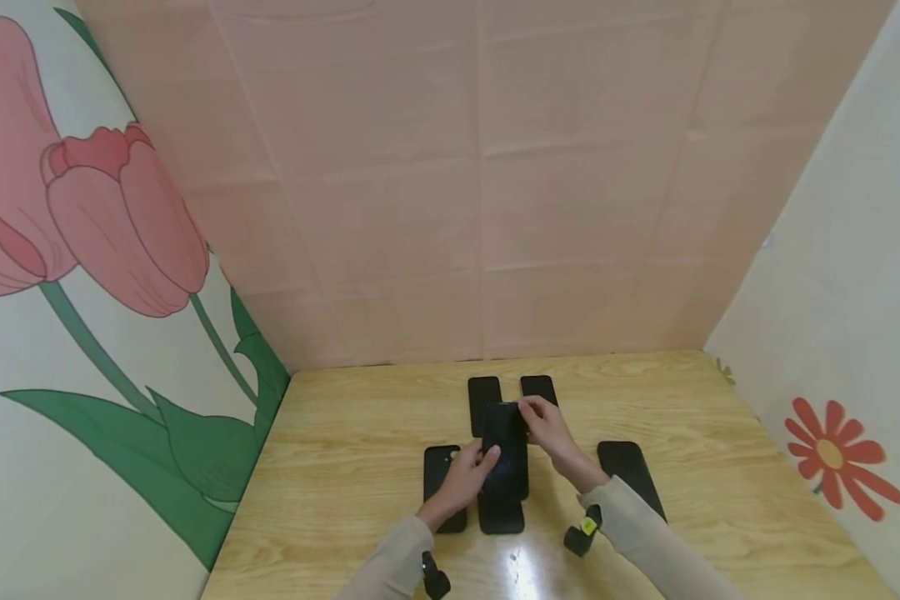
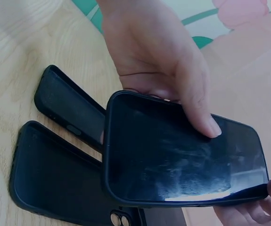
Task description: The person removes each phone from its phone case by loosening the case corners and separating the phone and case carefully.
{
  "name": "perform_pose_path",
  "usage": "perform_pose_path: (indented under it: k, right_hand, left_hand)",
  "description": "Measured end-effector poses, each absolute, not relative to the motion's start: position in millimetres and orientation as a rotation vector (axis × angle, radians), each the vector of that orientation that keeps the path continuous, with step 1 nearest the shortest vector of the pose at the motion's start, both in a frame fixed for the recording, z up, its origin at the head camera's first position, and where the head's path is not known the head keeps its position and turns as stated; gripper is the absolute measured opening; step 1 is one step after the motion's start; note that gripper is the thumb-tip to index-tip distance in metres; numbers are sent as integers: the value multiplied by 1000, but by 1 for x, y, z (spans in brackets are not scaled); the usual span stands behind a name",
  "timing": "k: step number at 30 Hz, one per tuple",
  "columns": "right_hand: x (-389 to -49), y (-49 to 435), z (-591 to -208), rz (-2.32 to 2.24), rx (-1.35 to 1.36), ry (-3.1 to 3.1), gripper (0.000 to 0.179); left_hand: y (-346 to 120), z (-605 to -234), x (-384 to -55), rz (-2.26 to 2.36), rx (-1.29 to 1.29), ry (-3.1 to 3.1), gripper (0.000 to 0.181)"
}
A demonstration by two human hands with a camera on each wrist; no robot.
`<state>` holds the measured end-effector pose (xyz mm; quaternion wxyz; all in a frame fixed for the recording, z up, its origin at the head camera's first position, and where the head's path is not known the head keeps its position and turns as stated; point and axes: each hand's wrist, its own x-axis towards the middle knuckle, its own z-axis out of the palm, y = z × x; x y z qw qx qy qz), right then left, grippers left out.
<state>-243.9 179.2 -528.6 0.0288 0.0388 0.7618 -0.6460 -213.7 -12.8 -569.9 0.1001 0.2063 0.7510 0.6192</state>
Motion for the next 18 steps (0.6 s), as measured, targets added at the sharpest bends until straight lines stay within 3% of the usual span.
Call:
perform_pose_path:
  k: [7, 12, 18]
  right_hand:
    - [-241, 176, -532, -1979, 143, 2347, 46]
    - [-239, 171, -536, -1999, 197, 2389, 43]
    - [-238, 163, -535, -2033, 291, 2534, 35]
  left_hand:
    - [-9, -550, -209, 1828, 651, 2376, 27]
    - [-9, -526, -200, 1869, 688, 2343, 30]
    - [-1, -543, -206, 1845, 680, 2379, 32]
